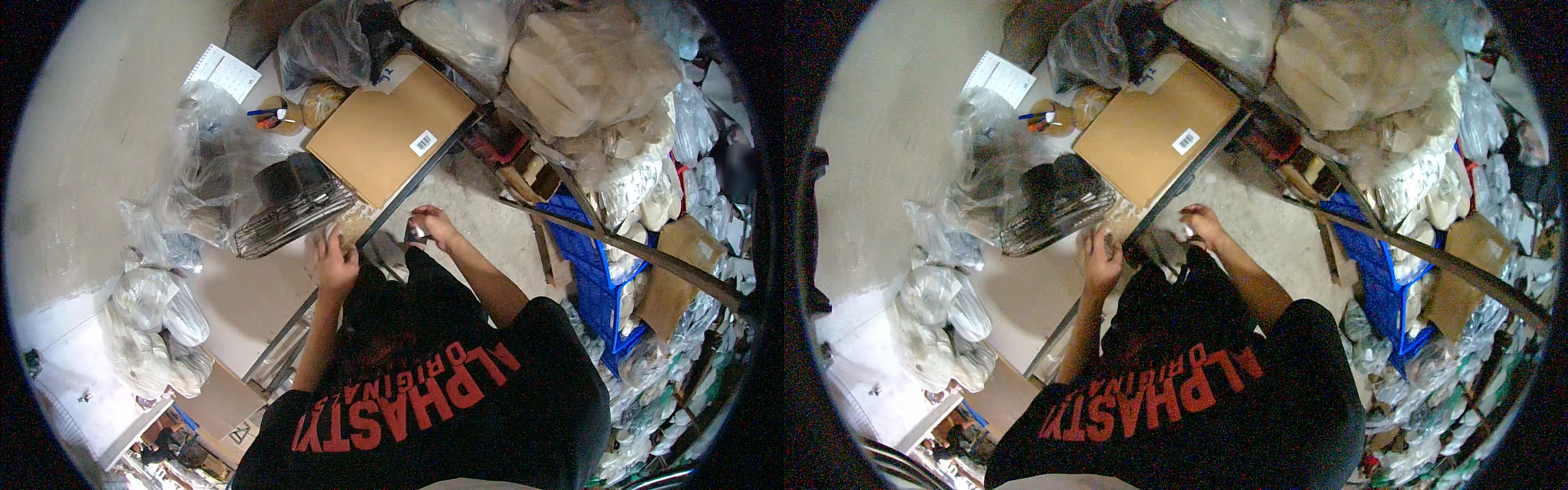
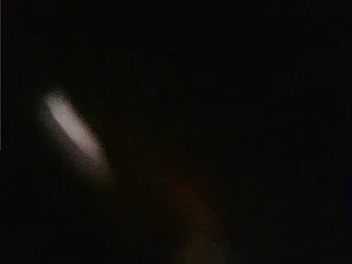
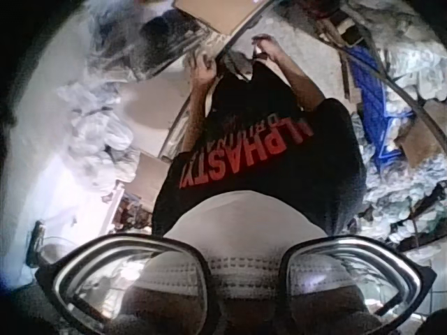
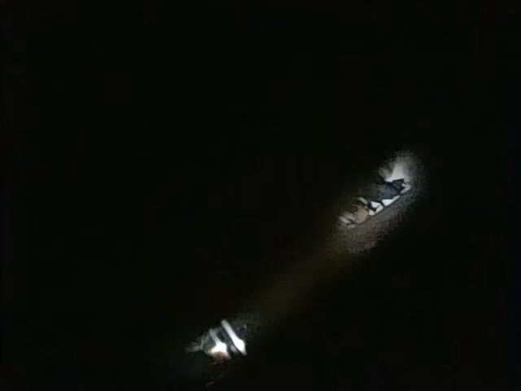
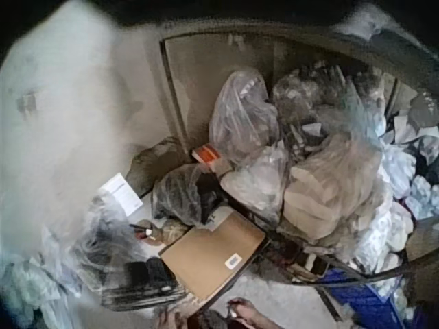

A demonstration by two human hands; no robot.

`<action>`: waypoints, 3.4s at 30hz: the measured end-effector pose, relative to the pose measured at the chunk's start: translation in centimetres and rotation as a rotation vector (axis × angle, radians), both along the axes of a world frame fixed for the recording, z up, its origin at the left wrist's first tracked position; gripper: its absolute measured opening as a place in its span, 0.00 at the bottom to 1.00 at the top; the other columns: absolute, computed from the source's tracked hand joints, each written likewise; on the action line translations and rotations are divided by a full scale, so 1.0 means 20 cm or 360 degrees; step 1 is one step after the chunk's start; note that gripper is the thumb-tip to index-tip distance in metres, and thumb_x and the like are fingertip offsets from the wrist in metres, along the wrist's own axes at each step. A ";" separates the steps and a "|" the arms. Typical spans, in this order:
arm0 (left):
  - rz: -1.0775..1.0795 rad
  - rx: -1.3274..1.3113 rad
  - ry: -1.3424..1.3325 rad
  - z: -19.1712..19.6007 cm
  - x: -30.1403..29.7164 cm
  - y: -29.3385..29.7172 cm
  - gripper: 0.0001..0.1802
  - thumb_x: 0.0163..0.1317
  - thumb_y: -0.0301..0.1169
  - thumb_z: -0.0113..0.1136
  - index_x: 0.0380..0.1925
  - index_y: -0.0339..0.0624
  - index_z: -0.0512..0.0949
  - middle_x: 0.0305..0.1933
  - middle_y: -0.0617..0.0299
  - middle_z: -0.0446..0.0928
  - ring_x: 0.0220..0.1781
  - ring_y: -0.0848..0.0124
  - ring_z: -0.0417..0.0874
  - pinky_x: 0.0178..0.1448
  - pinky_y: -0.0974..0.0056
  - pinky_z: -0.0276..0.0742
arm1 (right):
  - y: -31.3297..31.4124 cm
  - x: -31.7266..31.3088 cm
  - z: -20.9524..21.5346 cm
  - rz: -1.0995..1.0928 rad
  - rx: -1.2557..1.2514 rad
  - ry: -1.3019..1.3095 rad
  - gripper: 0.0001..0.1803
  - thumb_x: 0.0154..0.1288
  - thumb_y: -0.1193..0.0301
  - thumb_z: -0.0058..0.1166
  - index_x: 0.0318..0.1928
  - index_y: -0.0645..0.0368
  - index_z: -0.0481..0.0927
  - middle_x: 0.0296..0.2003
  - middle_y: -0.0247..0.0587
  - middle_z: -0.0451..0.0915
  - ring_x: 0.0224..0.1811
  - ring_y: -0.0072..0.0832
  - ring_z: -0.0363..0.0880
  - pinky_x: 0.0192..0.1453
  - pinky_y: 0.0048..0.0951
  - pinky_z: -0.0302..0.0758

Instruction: The person packs a small black device into a cardboard box, closes it, and places it on a table. They then walk through a factory floor, pick up a pen and paper, and write on the paper at a table.

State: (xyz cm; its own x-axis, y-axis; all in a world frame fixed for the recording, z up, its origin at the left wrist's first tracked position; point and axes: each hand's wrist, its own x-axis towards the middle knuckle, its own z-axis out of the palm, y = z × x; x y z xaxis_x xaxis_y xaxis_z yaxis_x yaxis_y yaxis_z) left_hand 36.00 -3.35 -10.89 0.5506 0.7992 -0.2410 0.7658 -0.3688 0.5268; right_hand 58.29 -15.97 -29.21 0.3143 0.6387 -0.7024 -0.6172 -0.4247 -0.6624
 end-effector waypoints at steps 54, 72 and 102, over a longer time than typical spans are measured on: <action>-0.0256 -0.0560 0.1002 -0.44 -0.38 0.10 0.75 0.58 0.66 0.65 0.78 0.41 0.19 0.74 0.15 0.12 0.74 0.12 0.15 0.66 0.10 0.33 | 0.46 -0.57 -1.34 0.1326 0.0101 -0.1681 0.19 0.60 0.58 0.63 0.46 0.57 0.86 0.47 0.51 0.85 0.51 0.45 0.85 0.52 0.46 0.83; -0.0383 -0.0928 0.1094 -0.19 -0.13 0.14 0.47 0.72 0.55 0.54 0.75 0.29 0.52 0.76 0.27 0.58 0.80 0.36 0.55 0.82 0.43 0.51 | -0.10 0.23 -0.17 0.0796 -0.0846 0.0026 0.25 0.68 0.66 0.48 0.64 0.61 0.73 0.48 0.48 0.83 0.50 0.40 0.83 0.51 0.57 0.82; 0.0099 -0.0818 -0.0460 0.14 -0.64 -0.05 0.21 0.59 0.40 0.72 0.49 0.43 0.80 0.54 0.49 0.82 0.59 0.53 0.82 0.61 0.48 0.78 | 0.32 -0.20 0.90 0.3378 0.0490 -0.0241 0.21 0.71 0.58 0.63 0.55 0.59 0.80 0.50 0.43 0.84 0.54 0.32 0.82 0.62 0.37 0.77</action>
